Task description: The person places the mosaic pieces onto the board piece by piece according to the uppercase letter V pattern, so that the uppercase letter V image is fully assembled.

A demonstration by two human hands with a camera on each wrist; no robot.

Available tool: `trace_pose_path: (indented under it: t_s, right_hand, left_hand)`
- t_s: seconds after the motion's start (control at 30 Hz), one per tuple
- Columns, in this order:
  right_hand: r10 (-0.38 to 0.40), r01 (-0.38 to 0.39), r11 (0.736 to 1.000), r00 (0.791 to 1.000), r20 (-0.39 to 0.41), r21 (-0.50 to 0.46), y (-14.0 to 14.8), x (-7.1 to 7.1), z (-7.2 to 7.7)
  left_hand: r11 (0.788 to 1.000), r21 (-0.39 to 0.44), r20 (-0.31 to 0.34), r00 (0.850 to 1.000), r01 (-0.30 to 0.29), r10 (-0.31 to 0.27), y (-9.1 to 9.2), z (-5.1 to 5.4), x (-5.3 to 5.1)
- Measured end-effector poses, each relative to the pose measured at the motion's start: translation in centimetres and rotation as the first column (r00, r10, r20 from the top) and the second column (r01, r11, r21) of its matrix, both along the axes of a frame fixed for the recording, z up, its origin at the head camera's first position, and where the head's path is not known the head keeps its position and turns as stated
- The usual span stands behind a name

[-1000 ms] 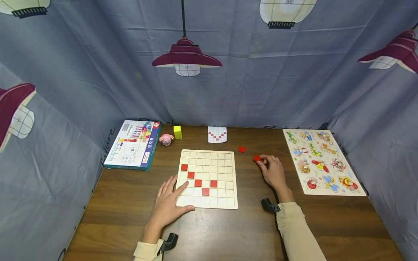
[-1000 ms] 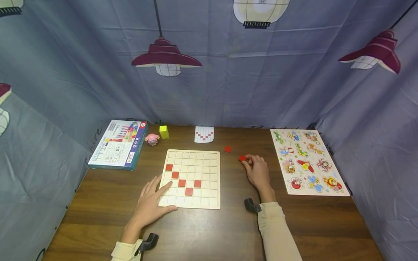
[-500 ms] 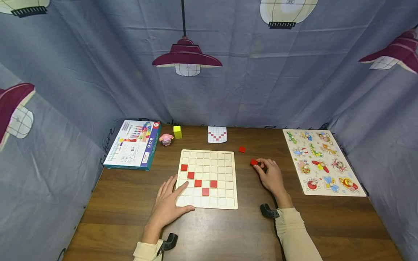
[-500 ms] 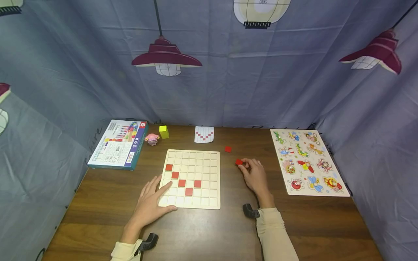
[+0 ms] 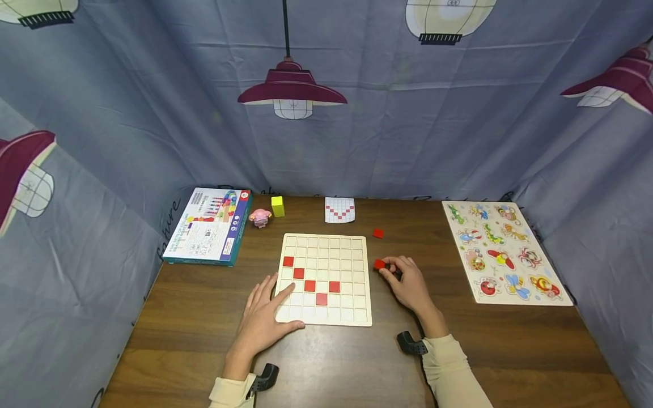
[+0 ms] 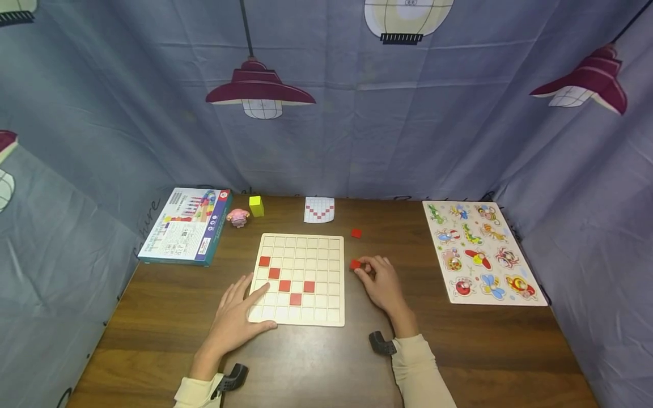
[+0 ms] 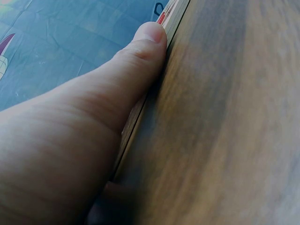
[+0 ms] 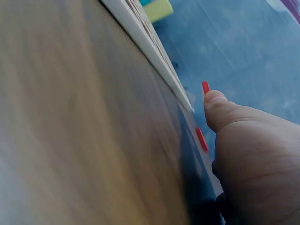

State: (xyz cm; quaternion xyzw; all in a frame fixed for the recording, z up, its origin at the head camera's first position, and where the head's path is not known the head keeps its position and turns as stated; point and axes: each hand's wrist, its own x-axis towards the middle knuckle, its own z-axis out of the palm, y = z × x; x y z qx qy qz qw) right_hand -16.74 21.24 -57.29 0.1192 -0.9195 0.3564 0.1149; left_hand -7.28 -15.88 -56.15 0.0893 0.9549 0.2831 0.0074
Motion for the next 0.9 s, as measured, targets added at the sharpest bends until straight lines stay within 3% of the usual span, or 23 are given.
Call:
trace_pose_path:
  t_s: [0.33, 0.63, 0.9]
  right_hand:
    - [0.130, -0.132, 0.990, 0.990, 0.052, 0.046, -3.6, 1.0, 1.2]
    - [0.160, -0.173, 0.978, 0.981, 0.112, 0.115, -5.4, 0.7, 1.6]
    - [0.188, -0.196, 0.968, 0.980, 0.064, 0.160, -6.3, 0.4, 1.6]
  left_hand:
    - [1.000, -0.006, -0.016, 1.000, 0.006, -0.006, 0.1, -0.1, 0.0]
    - [1.000, -0.005, -0.005, 1.000, 0.004, -0.004, 0.1, -0.1, 0.0]
    - [1.000, -0.005, -0.023, 1.000, 0.008, -0.008, 0.2, 0.0, 0.1]
